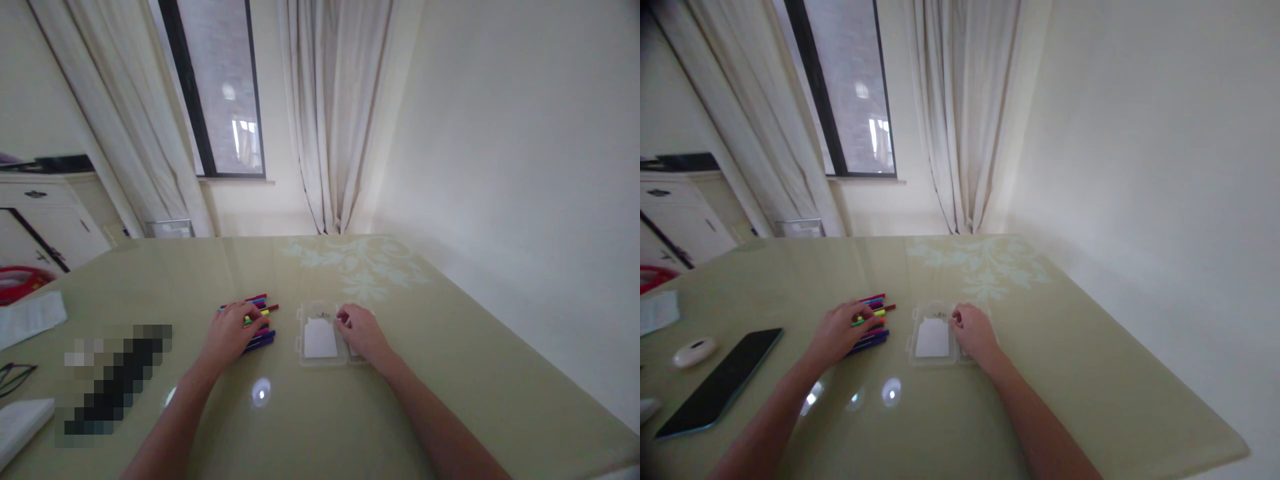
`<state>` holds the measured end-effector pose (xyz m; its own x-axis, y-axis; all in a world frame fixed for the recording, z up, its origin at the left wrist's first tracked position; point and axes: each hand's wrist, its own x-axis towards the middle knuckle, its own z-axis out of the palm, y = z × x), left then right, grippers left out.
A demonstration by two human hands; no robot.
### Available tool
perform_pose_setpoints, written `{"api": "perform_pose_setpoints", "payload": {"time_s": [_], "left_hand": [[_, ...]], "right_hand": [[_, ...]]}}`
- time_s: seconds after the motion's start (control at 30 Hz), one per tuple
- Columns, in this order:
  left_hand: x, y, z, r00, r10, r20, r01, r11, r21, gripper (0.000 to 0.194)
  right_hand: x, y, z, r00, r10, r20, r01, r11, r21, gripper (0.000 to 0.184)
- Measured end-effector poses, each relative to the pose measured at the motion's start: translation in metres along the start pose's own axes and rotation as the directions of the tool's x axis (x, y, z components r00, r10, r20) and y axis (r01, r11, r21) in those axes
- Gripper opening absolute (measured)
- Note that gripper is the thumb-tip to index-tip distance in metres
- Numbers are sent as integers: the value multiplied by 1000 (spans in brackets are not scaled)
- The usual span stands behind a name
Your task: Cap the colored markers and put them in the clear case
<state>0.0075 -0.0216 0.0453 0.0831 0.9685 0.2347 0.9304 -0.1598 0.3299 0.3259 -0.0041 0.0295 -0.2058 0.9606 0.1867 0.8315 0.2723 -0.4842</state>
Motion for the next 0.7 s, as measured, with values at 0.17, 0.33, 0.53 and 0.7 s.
{"api": "perform_pose_setpoints", "payload": {"time_s": [0.17,0.33,0.53,0.7], "left_hand": [[-4,-3,-4,965,48,257,-25,995,-94,14],[-7,2,4,941,23,338,23,991,-131,11],[-6,17,1,949,153,275,-39,925,-378,23],[-3,36,3,983,68,173,93,624,-776,37]], "right_hand": [[-1,-2,-1,999,-45,23,44,998,37,8],[-2,2,-2,993,-111,32,109,993,50,8],[-1,4,-1,988,-150,43,149,989,18,7],[-1,3,0,983,-183,-12,183,983,1,10]]}}
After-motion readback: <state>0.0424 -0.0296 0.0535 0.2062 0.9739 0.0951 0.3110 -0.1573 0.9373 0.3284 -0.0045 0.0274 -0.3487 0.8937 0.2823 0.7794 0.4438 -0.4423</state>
